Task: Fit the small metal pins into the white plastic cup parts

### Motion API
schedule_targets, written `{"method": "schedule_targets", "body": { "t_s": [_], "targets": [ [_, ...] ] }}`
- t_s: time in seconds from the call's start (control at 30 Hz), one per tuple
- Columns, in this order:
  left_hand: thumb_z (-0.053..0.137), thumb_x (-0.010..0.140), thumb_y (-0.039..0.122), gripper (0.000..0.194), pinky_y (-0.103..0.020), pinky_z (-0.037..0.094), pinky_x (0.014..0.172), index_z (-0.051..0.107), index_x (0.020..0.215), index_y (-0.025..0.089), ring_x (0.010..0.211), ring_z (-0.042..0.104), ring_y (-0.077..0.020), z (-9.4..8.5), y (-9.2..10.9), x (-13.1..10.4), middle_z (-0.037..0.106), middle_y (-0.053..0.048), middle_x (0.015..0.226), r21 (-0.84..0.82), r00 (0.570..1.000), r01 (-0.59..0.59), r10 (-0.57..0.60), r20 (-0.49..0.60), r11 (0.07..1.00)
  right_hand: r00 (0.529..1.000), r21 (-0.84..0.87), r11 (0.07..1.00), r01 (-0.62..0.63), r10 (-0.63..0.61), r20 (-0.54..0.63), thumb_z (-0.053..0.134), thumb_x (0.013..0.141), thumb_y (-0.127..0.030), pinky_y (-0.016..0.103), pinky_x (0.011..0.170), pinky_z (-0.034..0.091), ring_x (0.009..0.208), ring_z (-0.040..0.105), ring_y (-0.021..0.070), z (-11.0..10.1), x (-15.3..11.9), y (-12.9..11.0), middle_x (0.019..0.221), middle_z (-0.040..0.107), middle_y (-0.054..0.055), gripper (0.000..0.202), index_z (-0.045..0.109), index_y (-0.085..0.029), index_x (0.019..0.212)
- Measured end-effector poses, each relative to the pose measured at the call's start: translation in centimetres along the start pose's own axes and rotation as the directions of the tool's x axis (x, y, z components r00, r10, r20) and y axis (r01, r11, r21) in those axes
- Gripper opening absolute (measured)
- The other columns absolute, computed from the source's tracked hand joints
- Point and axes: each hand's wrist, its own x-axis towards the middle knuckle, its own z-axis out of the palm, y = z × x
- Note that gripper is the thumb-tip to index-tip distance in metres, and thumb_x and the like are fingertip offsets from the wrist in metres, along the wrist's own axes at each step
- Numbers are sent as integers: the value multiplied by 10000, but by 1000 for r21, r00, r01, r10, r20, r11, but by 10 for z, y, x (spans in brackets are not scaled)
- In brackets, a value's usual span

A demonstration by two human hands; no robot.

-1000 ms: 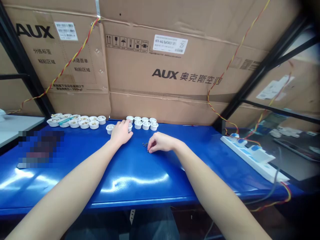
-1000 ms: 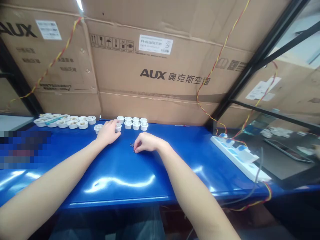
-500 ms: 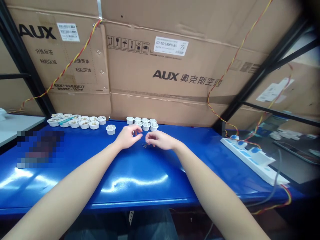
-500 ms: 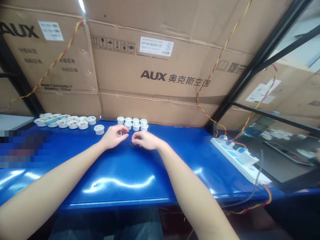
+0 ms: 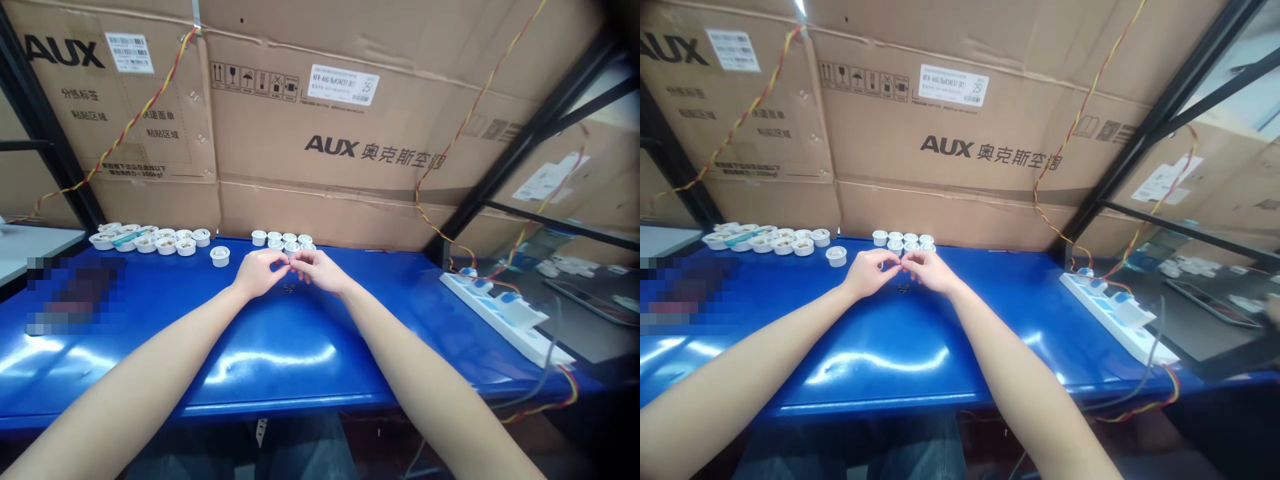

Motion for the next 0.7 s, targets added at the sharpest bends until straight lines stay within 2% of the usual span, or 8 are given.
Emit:
{"method": "schedule_targets", "body": {
  "t_s": [0.1, 0.17, 0.23, 0.33, 0.43, 0.5, 0.57, 0.7],
  "targets": [
    [569, 868, 358, 180, -306, 496, 783, 685, 864, 221, 836, 651, -188, -2, -1, 1, 719, -19, 880, 16, 1000, -8, 8, 3, 1000, 1000, -4, 1000, 2, -2, -30, 623, 798, -481, 231, 517, 387, 573, 493, 112, 1, 1, 1, 631, 540, -16, 316, 627, -169, 849],
    [605, 841, 360, 187, -336, 486, 890, 672, 951, 224, 1000, 629, -218, -4, -3, 3, 701, -38, 1052, 47, 997, -76, 75, 16, 996, 998, -30, 1000, -8, 5, -70, 618, 798, -469, 231, 515, 384, 565, 482, 109, 1, 2, 2, 628, 534, -18, 302, 617, -170, 845],
    [670, 781, 354, 361, -411, 416, 1028, 629, 1111, 213, 1219, 519, -287, -5, -7, 5, 592, -89, 1305, 150, 995, -93, 95, -6, 984, 994, -50, 999, -10, 4, -112, 604, 805, -447, 234, 524, 390, 567, 481, 108, 2, 2, 3, 652, 543, -14, 276, 600, -172, 830],
    [712, 725, 326, 619, -525, 337, 1080, 514, 1290, 167, 1345, 373, -392, -3, -17, 5, 425, -179, 1462, 303, 992, 121, -102, -78, 945, 989, -71, 997, -13, 2, -147, 576, 820, -425, 242, 545, 404, 576, 488, 107, 1, 4, 7, 708, 573, -3, 249, 577, -176, 807],
    [660, 775, 356, 623, -495, 422, 1000, 461, 1328, 147, 1248, 500, -383, -1, -30, 3, 541, -203, 1343, 249, 928, 364, -372, -16, 898, 987, -129, 991, -21, -1, -163, 560, 826, -419, 250, 575, 419, 601, 508, 117, -1, 6, 13, 741, 595, 6, 244, 579, -177, 802],
    [649, 787, 394, 551, -460, 470, 935, 517, 1265, 155, 1132, 596, -362, -3, -38, 2, 643, -173, 1207, 193, 886, 443, -460, 51, 875, 983, -194, 981, -16, -20, -181, 557, 828, -412, 260, 612, 429, 627, 524, 128, -3, 7, 16, 753, 607, 10, 240, 591, -176, 800],
    [683, 760, 395, 475, -422, 490, 908, 586, 1173, 182, 1067, 637, -335, -6, -41, 1, 692, -125, 1129, 136, 899, 423, -433, 60, 896, 977, -257, 966, 3, -58, -207, 555, 836, -409, 271, 656, 432, 660, 537, 139, -4, 7, 17, 769, 623, 15, 241, 608, -176, 809],
    [711, 730, 294, 460, -362, 488, 944, 604, 1174, 238, 1089, 637, -271, -8, -32, 2, 684, -45, 1187, 51, 986, 165, -166, 31, 985, 948, -360, 929, 86, -187, -257, 569, 857, -394, 270, 701, 420, 715, 550, 151, -1, 4, 12, 793, 651, 23, 235, 640, -172, 828]
  ]
}}
